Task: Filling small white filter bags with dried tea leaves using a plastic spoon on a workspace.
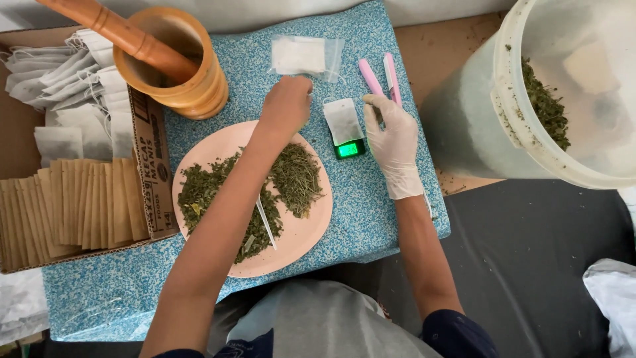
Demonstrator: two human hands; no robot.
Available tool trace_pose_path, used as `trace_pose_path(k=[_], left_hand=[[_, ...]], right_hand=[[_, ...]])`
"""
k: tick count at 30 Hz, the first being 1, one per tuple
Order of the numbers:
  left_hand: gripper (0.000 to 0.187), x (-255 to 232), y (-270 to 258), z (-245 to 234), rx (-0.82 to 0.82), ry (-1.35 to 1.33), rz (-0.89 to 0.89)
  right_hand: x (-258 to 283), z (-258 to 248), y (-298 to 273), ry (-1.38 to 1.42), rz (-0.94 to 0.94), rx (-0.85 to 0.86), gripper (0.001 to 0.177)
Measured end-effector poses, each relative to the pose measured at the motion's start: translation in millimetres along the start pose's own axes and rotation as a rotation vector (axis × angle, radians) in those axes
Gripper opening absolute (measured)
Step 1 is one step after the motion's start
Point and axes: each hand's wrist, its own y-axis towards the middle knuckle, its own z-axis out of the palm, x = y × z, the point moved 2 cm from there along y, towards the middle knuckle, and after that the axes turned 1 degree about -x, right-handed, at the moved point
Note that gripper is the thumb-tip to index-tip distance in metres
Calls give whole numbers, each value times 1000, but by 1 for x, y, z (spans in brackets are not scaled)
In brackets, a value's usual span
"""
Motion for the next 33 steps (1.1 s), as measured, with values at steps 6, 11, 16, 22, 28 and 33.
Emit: trace_pose_path(k=[6, 11, 16, 22, 28, 33], left_hand=[[27, -16, -6, -28, 98, -137, -47], [34, -37, -14, -40, 202, -104, -107], [49, -37, -9, -31, 227, -91, -65], [62, -45, -9, -48, 319, -174, -90], [73, -37, -2, -39, 449, -135, -151], [72, -41, -3, -42, 495, -147, -193]], right_hand=[[0, 0, 2, -30, 1, 17, 14], [0, 0, 2, -34, 23, 38, 15], [-1, 0, 3, -58, 28, 30, 14], [-13, 0, 0, -65, 25, 0, 15], [-9, -2, 0, -83, 22, -13, 14], [-10, -4, -3, -142, -22, -4, 16]])
